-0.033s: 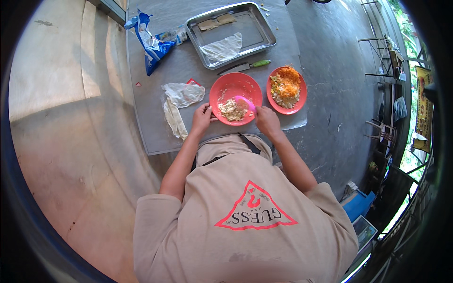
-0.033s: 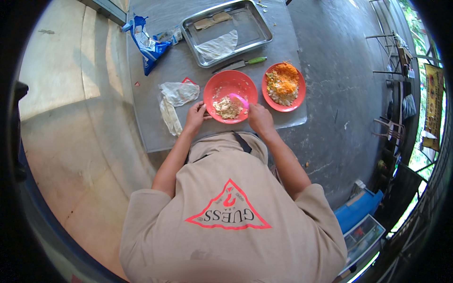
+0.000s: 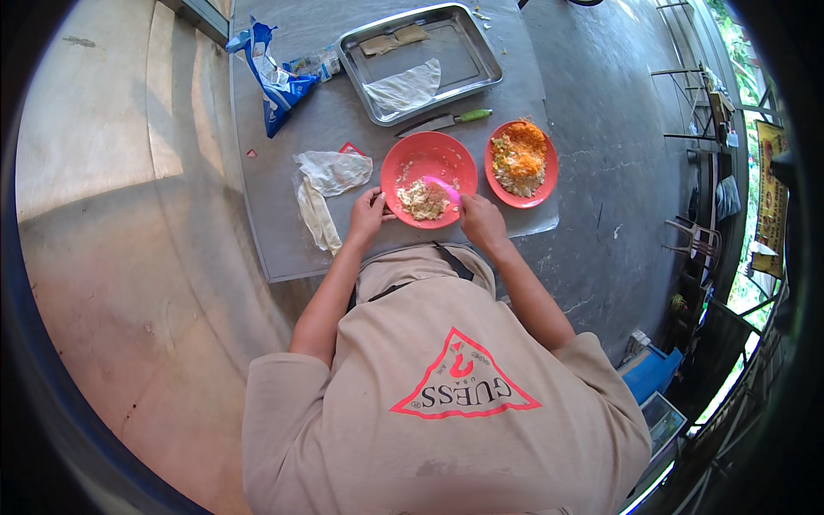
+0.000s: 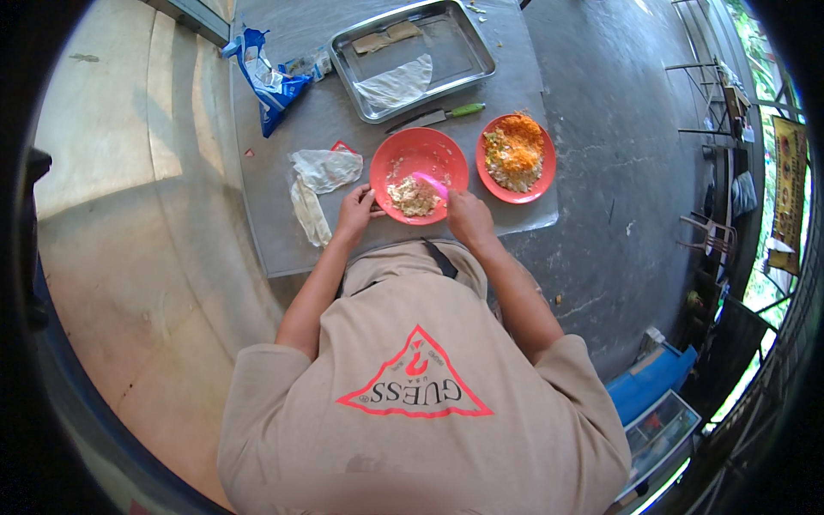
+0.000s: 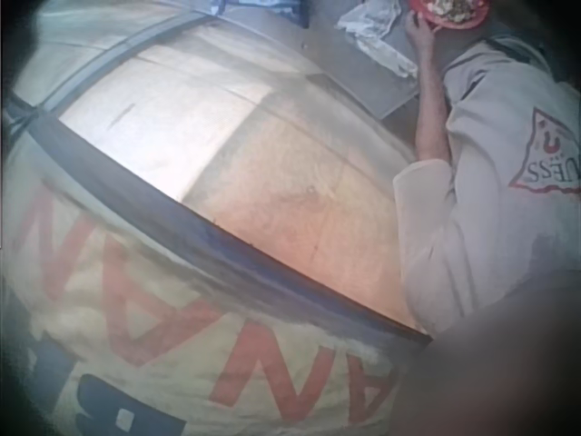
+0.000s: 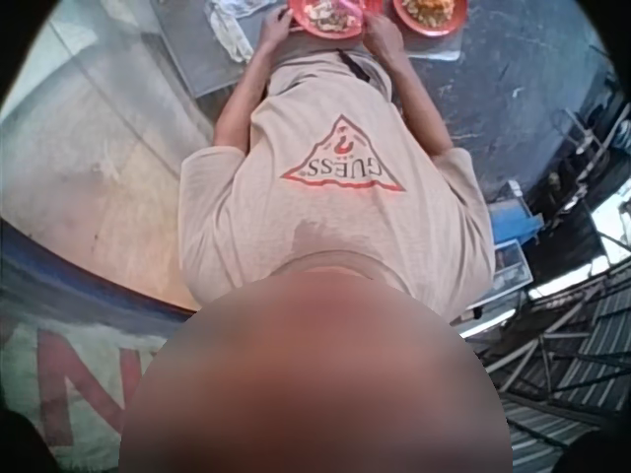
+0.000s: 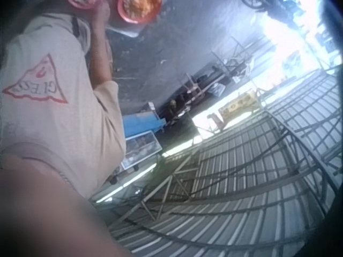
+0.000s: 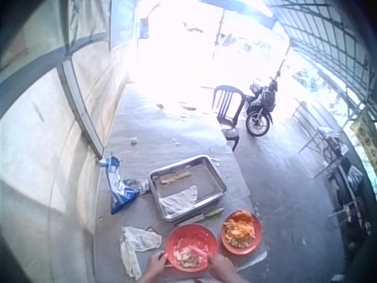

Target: The person places a filling mixture onto a thin sheet, folds it into a roll, and sets it on a tray. They then separate another sheet from a stack, cut it with a knife, and repeat the filling and folding process.

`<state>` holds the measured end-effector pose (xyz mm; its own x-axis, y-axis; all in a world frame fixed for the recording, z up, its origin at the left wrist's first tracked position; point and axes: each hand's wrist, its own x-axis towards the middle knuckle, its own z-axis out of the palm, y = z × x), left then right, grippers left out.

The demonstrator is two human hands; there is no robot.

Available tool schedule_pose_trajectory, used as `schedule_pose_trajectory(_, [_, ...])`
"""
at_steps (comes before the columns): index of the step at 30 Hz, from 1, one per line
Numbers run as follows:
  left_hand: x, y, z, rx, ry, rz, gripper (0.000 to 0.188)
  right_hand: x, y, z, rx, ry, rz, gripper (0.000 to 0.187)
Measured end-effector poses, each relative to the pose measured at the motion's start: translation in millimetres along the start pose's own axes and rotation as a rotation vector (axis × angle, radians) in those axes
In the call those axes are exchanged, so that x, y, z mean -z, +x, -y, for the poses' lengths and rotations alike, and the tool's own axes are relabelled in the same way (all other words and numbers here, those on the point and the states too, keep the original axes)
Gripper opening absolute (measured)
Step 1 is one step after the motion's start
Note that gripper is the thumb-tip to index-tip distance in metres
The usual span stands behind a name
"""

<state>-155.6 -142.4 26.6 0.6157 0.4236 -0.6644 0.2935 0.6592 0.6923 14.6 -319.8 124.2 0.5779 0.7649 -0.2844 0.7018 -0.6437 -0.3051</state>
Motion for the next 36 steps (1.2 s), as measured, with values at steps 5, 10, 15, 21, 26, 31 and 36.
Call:
schedule_pose_trajectory(5, [1.3, -0.7, -1.1, 0.006, 0.007, -0.007, 0.029, -5.3, -13.7, 21.5, -0.016, 0.047, 0.062, 0.022])
schedule_pose_trajectory(10, [0.8, 0.3, -1.0, 0.02, -0.003, -0.005, 0.029, -2.8, -15.1, 25.2, 0.002, 0.005, 0.101, 0.02])
schedule_pose_trajectory(15, [0.5, 0.8, 0.4, -0.006, 0.026, -0.005, 0.026, -1.5, -16.5, 26.8, 0.044, 0.022, 0.036, 0.018])
schedule_pose_trajectory(21, [-0.4, 3.4, 4.5, -0.028, 0.034, 0.009, 0.028, 1.1, -13.4, 33.3, 0.001, -0.084, 0.086, 0.024])
schedule_pose_trajectory(26, [-0.8, 5.1, 7.0, -0.042, 0.046, -0.008, 0.024, -0.1, -16.6, 37.7, 0.033, -0.076, 0.126, 0.024])
schedule_pose_trajectory(31, [1.2, 7.4, 9.1, -0.092, 0.045, -0.008, 0.022, 7.1, -22.4, 34.9, 0.034, -0.034, 0.107, 0.022])
schedule_pose_trajectory(36, [-0.1, 12.8, 12.5, -0.083, 0.054, -0.015, 0.022, 11.8, -24.4, 31.2, -0.015, -0.055, 0.121, 0.021])
